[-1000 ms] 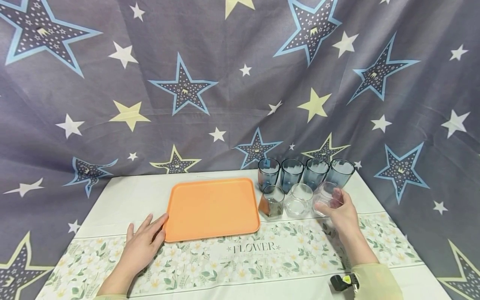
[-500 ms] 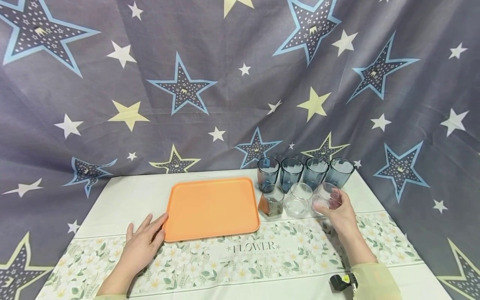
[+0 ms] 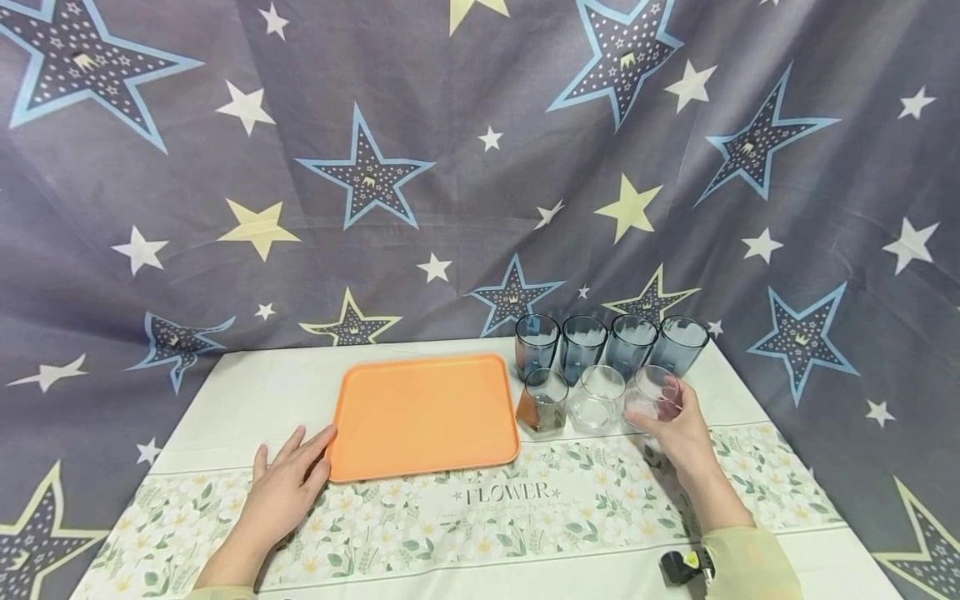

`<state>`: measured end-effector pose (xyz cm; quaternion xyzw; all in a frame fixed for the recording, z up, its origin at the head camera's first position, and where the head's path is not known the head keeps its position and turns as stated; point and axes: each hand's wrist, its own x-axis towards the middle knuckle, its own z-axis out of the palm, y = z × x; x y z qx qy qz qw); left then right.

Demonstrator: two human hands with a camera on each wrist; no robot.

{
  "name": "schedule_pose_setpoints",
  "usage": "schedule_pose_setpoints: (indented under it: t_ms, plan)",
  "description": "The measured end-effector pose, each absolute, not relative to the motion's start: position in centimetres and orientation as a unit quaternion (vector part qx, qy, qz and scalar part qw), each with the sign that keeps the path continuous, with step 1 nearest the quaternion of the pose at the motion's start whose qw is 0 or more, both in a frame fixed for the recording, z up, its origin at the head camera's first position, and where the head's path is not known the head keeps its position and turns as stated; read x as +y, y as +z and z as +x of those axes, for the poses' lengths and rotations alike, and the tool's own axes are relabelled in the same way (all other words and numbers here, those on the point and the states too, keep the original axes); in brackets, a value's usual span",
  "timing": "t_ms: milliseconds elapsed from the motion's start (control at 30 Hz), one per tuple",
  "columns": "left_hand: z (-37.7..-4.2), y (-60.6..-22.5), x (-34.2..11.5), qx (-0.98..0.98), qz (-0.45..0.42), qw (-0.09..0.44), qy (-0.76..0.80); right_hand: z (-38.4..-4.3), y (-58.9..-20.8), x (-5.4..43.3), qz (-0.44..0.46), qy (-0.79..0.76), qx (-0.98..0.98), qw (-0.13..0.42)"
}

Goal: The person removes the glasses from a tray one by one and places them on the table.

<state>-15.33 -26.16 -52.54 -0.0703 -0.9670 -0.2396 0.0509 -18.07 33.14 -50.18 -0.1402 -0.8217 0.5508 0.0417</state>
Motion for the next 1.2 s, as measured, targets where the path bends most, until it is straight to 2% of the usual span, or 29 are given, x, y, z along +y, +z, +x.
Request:
schedule_pose_setpoints:
  t_ms: [467, 800, 900, 1067, 1200]
  plan:
    - [-15.8, -52.6, -26.6, -0.965, -0.084, 0.058, -0.242, -16.6, -48.8, 32.8, -0.119, 0.528, -0.839, 0.042]
    - [-16.0, -52.0, -26.7, -0.969, -0.082, 0.045, -0.230, -15.5, -46.0, 31.1, -0.089, 0.413, -0.897, 0.129]
    - [-16.1, -51.5, -26.2, -0.972, -0.085, 0.051, -0.212, -15.2, -45.3, 30.2, -0.043, 0.378, -0.909, 0.172]
    - [-16.1, -50.9, -24.9, -0.974, -0.101, 0.091, -0.180, -15.2, -44.9, 28.0, 0.046, 0.309, -0.917, 0.249]
    - [-15.9, -50.6, -23.6, -0.973, -0.120, 0.107, -0.166, -15.3, -44.4, 25.6, 0.090, 0.260, -0.922, 0.273]
